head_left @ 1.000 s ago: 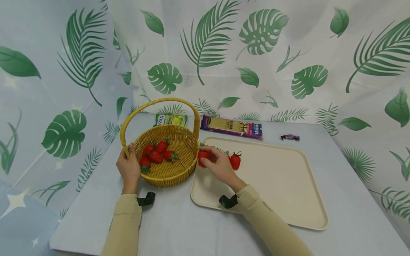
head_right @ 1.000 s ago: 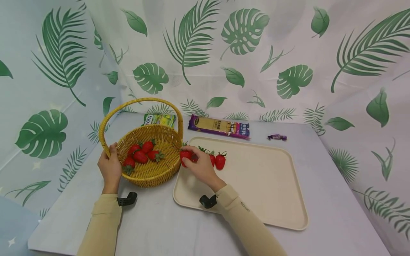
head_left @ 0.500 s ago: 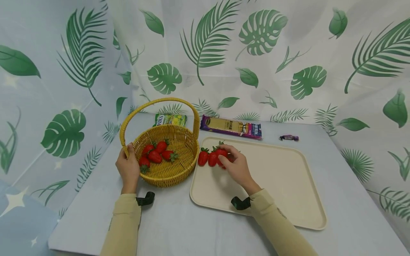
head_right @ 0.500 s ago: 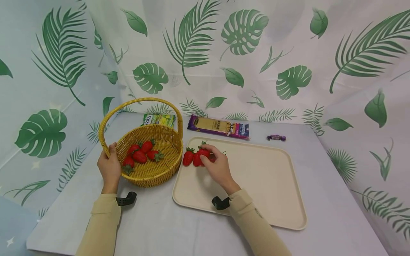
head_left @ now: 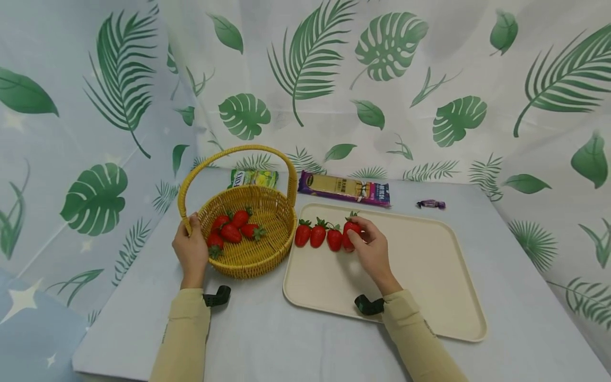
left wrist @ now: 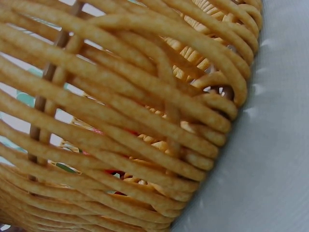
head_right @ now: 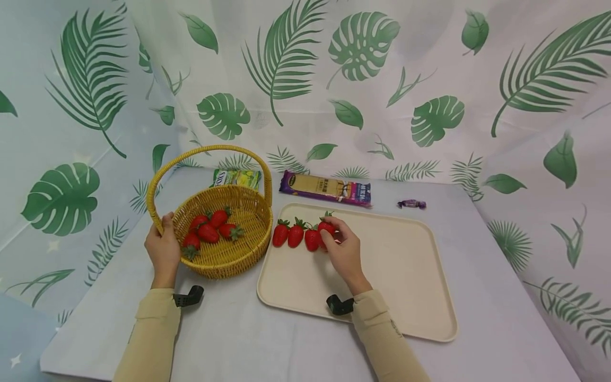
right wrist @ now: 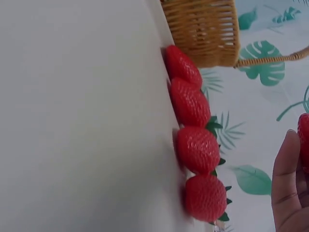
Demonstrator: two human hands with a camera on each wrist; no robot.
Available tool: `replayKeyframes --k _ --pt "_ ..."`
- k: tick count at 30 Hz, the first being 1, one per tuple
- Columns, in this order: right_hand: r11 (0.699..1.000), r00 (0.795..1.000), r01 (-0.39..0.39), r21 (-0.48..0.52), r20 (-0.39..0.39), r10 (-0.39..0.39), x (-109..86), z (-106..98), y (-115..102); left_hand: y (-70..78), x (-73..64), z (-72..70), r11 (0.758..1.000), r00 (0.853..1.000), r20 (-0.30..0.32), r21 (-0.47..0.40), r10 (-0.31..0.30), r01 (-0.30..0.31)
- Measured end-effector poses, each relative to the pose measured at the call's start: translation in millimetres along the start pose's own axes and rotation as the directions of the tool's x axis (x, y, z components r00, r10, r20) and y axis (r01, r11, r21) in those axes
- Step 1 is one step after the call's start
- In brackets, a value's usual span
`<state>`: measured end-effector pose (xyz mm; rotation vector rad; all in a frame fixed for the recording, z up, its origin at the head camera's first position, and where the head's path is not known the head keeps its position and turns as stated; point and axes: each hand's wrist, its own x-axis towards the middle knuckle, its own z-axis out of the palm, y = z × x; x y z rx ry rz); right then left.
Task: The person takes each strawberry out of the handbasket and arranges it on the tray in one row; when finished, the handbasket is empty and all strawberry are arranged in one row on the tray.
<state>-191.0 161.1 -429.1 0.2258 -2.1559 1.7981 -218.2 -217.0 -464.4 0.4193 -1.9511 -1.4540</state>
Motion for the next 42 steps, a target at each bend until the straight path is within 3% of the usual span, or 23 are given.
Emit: replayKeyframes --k 6,10,13,17,24,28,33,37,42 --pt "1.0 0.998 -0.003 -0.002 -0.061 0.003 0.5 -10 5 -0.3 -1.6 -1.8 1.0 1.0 0.013 -0.01 -0.004 0.004" --pt "1.0 0.991 -0.022 0.014 -0.131 0.024 5.4 -19 27 0.1 -0.8 -1.6 1.0 1.0 0.011 -0.003 -0.007 0.007" --pt "0.999 0.974 -0.041 -0.031 -0.223 0.033 8.8 -25 44 -0.1 0.0 -0.8 1.0 1.0 0.009 0.0 -0.005 0.005" --pt "0.994 0.945 -0.065 -0.091 -0.326 0.032 10.4 -32 49 0.8 -0.2 -0.6 1.0 1.0 0.01 0.007 0.0 0.0" --pt "0.989 0.901 -0.137 -0.047 -0.422 0.105 17.1 -49 54 1.8 0.6 -0.5 1.0 1.0 0.004 0.016 0.004 -0.004" --pt "0.975 0.892 -0.218 -0.04 -0.413 0.182 18.3 -54 54 2.3 0.8 -0.8 1.0 1.0 0.0 0.016 0.004 -0.004" --pt "0.942 0.901 -0.317 -0.11 -0.344 0.263 17.5 -57 57 1.8 0.5 -1.2 1.0 1.0 0.006 0.017 -0.005 0.005" --pt "0.929 0.906 -0.347 -0.131 -0.303 0.296 17.0 -58 62 1.2 0.6 -1.1 1.0 1.0 0.007 0.021 -0.012 0.012" --pt "0.934 0.908 -0.352 -0.061 -0.266 0.325 17.3 -57 64 0.9 1.1 -0.3 1.0 1.0 -0.001 0.022 -0.008 0.008"
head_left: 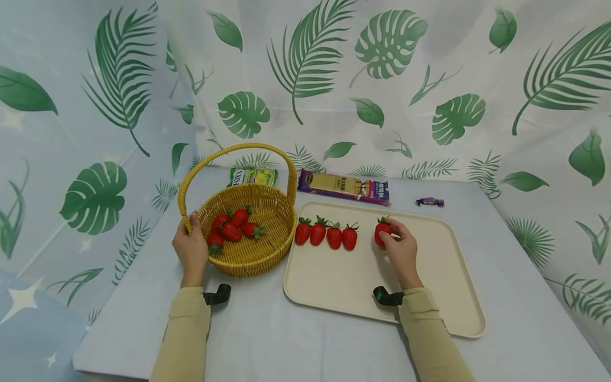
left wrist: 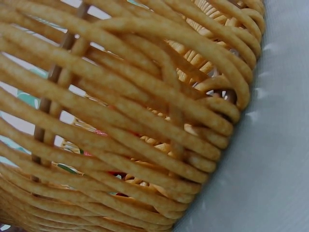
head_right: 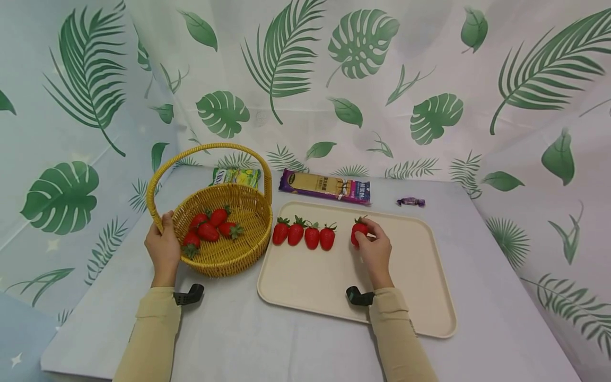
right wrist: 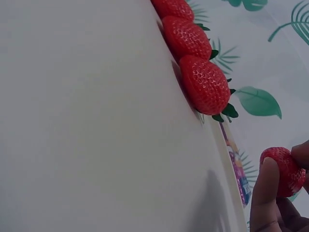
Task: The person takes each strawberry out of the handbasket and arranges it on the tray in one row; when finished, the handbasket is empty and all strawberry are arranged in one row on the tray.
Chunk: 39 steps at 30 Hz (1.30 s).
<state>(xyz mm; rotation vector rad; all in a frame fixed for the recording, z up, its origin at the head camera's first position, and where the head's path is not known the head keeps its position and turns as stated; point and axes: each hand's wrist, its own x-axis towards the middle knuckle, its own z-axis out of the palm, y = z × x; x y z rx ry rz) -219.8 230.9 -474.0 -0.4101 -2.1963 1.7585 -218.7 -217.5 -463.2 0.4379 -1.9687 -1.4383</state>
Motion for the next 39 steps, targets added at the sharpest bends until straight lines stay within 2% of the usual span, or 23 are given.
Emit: replayKeyframes --k 15,27,39 --pt "0.991 0.994 -0.02 -0.129 0.103 0.034 -1.4 3.1 3.2 -1.2 -0.6 0.3 1.0 1.0 0.0 0.004 0.01 -0.01" --pt "0.989 0.967 -0.085 -0.121 0.231 0.111 -0.9 5.4 4.7 0.2 -1.6 -0.5 1.0 1.0 -0.012 0.009 0.028 -0.028" --pt "0.987 0.957 -0.047 -0.153 0.276 0.088 -3.8 4.9 5.3 0.7 -1.9 -0.9 1.0 1.0 0.003 -0.008 0.009 -0.009"
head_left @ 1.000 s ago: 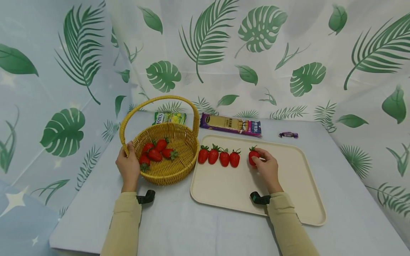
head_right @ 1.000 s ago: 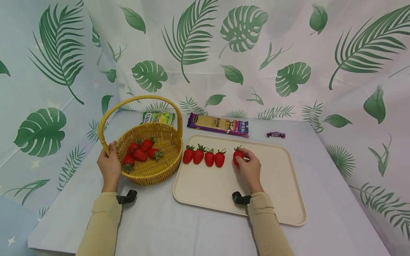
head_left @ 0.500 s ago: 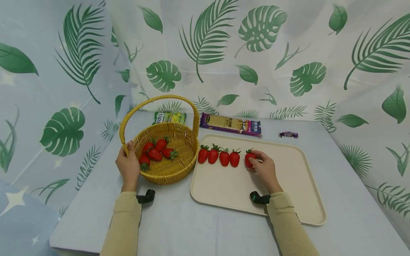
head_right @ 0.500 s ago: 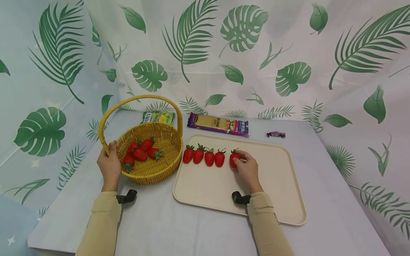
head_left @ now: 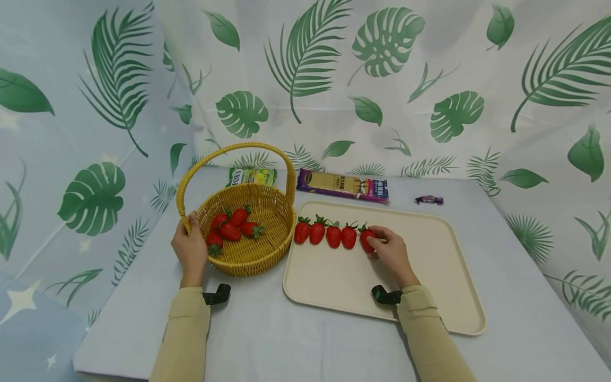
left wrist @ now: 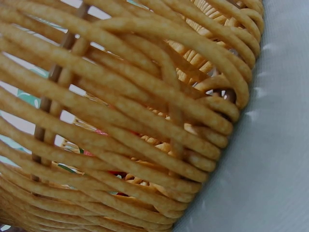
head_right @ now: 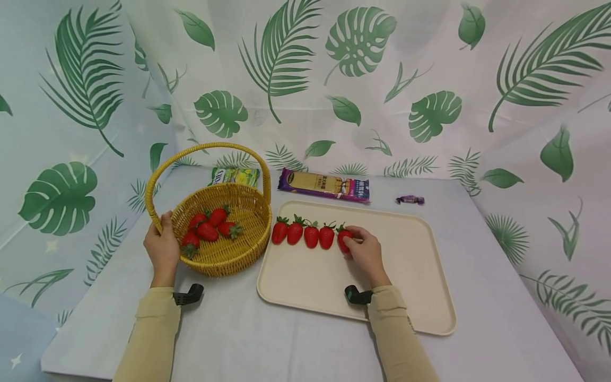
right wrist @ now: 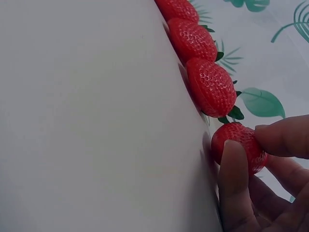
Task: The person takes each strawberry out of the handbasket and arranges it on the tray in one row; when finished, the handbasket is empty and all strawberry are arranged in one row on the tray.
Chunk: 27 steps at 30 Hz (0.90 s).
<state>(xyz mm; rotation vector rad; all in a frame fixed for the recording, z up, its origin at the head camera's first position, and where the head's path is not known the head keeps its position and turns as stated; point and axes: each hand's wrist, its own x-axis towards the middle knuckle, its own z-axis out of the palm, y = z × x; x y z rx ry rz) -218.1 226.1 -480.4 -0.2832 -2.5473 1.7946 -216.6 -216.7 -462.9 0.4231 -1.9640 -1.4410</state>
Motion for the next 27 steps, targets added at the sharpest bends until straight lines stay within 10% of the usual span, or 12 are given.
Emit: replayKeyframes --k 27 --pt "0.996 0.999 -0.027 0.081 -0.016 0.029 2.2 -2.2 3.8 0.8 -1.6 0.2 1.0 1.0 -0.008 -0.009 0.001 -0.001"
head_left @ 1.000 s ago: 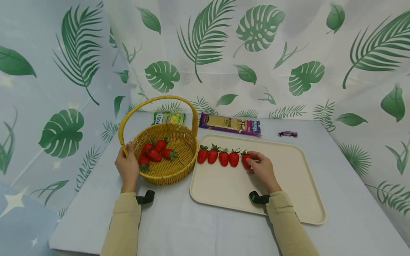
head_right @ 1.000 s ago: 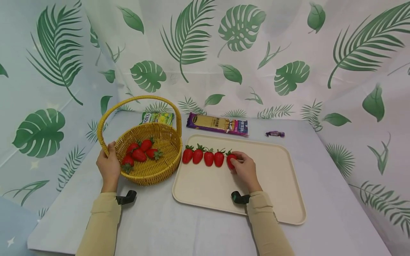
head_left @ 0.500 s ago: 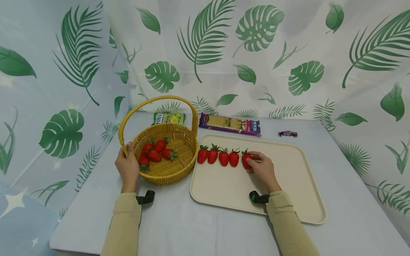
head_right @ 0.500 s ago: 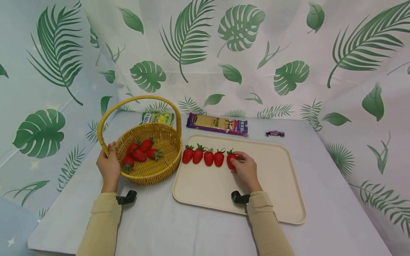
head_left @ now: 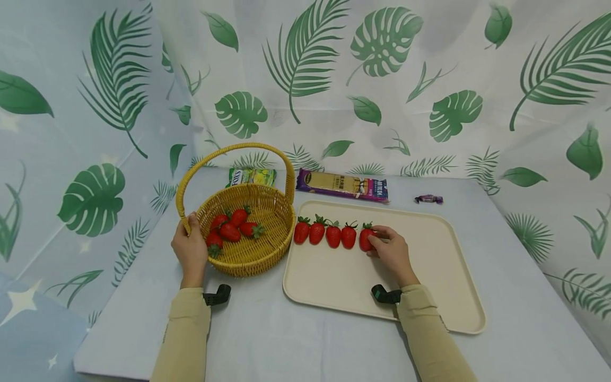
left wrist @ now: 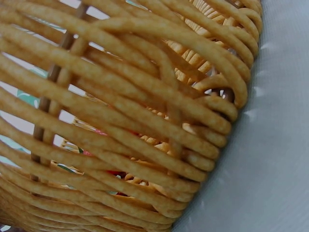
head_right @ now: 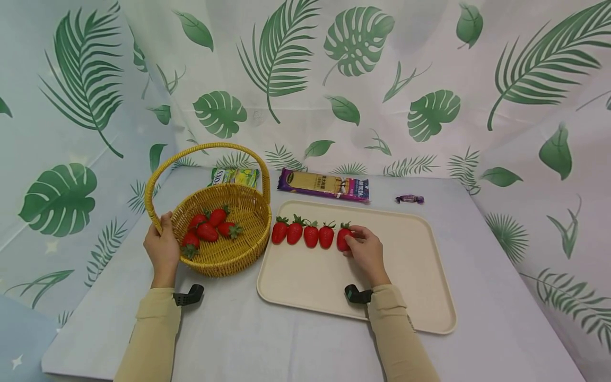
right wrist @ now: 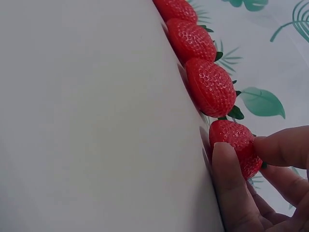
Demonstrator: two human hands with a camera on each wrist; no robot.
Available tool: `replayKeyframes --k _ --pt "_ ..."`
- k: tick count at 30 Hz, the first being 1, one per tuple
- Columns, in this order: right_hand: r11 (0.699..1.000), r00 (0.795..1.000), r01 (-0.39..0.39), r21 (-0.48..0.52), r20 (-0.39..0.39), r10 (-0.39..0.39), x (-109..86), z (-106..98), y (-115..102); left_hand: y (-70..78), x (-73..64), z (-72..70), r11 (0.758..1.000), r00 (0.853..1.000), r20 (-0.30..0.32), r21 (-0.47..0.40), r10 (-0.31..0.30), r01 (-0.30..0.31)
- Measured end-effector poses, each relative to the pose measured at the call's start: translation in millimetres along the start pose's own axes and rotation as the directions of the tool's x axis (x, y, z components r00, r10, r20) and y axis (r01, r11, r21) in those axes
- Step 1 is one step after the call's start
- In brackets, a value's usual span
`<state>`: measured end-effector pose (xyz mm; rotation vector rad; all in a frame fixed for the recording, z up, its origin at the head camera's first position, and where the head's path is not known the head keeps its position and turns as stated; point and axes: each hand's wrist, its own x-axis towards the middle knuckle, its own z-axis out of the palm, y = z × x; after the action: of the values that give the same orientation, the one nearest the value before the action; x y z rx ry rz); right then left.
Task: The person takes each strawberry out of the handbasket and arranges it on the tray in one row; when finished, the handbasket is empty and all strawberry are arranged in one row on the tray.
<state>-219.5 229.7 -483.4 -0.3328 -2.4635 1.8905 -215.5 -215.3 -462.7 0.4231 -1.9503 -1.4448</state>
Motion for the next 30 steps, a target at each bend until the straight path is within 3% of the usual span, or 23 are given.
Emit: replayKeyframes --k 8,12,17,21,26,30 --pt "1.0 1.0 0.025 -0.018 -0.019 -0.025 -0.6 1 -2 -1.0 0.5 0.6 1.0 1.0 -0.005 0.003 -0.006 0.006" --pt "0.997 0.996 0.04 -0.061 -0.078 -0.045 -1.7 0 -3 -0.6 0.8 0.8 1.0 1.0 -0.004 -0.003 -0.009 0.009" --pt "0.99 0.967 0.092 -0.109 -0.226 -0.114 -2.2 0 -3 0.6 0.2 0.1 1.0 1.0 -0.011 0.0 0.0 0.0" --pt "0.983 0.941 0.165 -0.074 -0.286 -0.18 -2.8 4 -4 0.6 -0.3 -0.6 1.0 1.0 -0.013 0.012 0.005 -0.005" --pt "0.963 0.929 0.271 0.0 -0.261 -0.261 -17.7 20 -23 -0.4 0.3 -0.2 1.0 1.0 0.002 0.012 -0.003 0.003" --pt "0.936 0.93 0.349 0.041 -0.136 -0.341 -30.4 45 -38 -0.1 1.1 0.6 1.0 1.0 0.004 -0.006 -0.013 0.013"
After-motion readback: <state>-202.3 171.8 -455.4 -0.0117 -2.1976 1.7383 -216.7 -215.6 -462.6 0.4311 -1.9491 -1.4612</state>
